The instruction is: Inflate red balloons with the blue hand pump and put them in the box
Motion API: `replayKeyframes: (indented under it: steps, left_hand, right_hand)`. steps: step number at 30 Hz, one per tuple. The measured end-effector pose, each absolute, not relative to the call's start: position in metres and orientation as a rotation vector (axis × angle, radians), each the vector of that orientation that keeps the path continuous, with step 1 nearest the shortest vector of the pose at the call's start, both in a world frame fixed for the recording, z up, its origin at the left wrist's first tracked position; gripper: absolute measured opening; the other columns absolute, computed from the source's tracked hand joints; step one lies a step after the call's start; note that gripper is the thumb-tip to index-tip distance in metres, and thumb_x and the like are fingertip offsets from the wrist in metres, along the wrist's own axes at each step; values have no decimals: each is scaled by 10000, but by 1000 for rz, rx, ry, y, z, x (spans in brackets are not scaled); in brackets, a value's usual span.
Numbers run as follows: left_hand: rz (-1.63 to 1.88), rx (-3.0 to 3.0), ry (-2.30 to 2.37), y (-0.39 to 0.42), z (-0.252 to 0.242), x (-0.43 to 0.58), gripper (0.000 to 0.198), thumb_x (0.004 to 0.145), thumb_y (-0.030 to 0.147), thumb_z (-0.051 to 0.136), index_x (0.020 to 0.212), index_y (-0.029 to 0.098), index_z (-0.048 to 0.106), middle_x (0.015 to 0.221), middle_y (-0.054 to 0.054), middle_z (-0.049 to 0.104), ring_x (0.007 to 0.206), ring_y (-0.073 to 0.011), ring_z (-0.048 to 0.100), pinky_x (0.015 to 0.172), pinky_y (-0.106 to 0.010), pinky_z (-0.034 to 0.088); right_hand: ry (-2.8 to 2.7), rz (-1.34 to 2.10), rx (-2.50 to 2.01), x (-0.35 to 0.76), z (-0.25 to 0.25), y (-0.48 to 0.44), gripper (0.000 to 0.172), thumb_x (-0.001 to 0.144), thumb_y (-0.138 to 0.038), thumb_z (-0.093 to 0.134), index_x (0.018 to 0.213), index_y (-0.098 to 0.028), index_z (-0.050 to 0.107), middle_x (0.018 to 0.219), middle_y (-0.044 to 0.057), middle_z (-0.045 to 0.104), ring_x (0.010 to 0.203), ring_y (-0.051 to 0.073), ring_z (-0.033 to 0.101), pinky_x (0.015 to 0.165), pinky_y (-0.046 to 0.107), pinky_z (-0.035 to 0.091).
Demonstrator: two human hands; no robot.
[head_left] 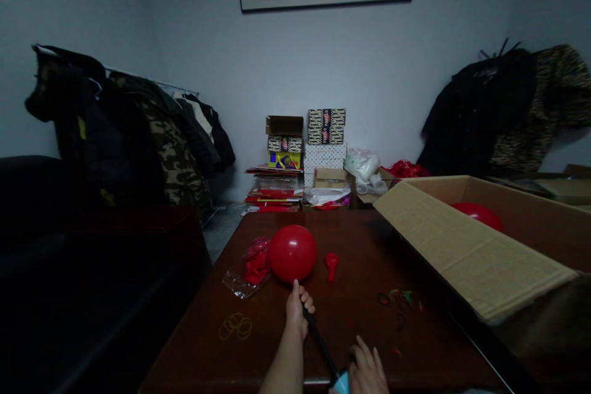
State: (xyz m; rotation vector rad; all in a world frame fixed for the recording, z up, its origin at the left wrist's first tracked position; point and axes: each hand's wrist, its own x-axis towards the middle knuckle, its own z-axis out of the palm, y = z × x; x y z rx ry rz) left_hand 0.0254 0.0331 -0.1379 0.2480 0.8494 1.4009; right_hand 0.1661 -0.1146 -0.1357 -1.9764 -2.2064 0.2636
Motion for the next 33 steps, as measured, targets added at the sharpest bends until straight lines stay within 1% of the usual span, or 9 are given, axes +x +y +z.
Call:
replayKeyframes:
  steps: [3,6,9,13,21,28,30,32,33]
  left_hand:
    - [1396,253,854,34,-138,28,539,638,644,669,632,212,347,478,99,298,361,-38,258,370,-186,164]
    - [1395,252,856,33,-137,31,555,619,666,666,634,214,345,471,101,295,362,-39,264,370,-186,170]
    - [1384,269,861,33,-136,31,562,604,682,665,638,213,356,469,100,304,364,-42,272,370,-190,188]
    - [1347,306,894,35,-136,29,578,595,701,653,614,217,338,459,97,300,360,-46,273,366,-196,188]
    - [1381,317,901,34,-139,30,577,589,698,659,606,214,345,462,97,302,364,-45,267,362,-197,183]
    - [1378,316,907,30,-137,30,568,589,675,680,612,213,349,465,98,300,366,-42,264,366,-192,176]
    - [1382,314,903,31,-137,30,574,583,674,684,612,214,342,465,102,292,364,-39,252,366,-192,165]
    - [1383,310,894,31,-137,30,575,584,674,683,612,215,339,463,103,285,362,-39,247,366,-193,158]
    - [1384,306,888,31,-137,30,573,587,673,683,613,215,339,463,103,283,362,-39,248,367,-193,158]
  right_hand:
    - [-2189,252,-1988,157,-118,-105,424,759,-402,524,995,-96,699,1331,176,516,1359,331,274,1132,471,123]
    - [-2131,201,-1960,143,-105,-88,486,780,-419,493,1063,-66,672,1307,187,528,1343,317,304,1134,455,90]
    - [-2112,218,-1921,129,-98,-68,463,788,-420,478,1033,-84,681,1277,173,546,1331,308,323,1128,448,113]
    - [-2105,223,-1923,119,-100,-51,469,796,-418,462,1028,-72,679,1271,193,545,1323,309,335,1119,455,135]
    - [-2090,237,-1936,120,-104,-54,475,802,-447,451,1018,-95,685,1263,173,561,1334,301,323,1124,450,127]
    - [-2144,256,-2002,134,-118,-78,484,743,-428,525,1037,-78,686,1319,187,524,1362,318,272,1134,457,121]
    - [-2180,271,-1979,145,-128,-86,452,748,-418,535,1030,-102,694,1338,159,517,1368,318,259,1134,461,142]
    - [-2178,268,-1978,155,-139,-93,372,840,-317,421,975,-132,714,1313,124,549,1349,293,311,1118,455,210]
    - [-2159,263,-1983,160,-145,-96,388,868,-233,346,931,-167,724,1297,89,569,1335,270,342,1113,446,230]
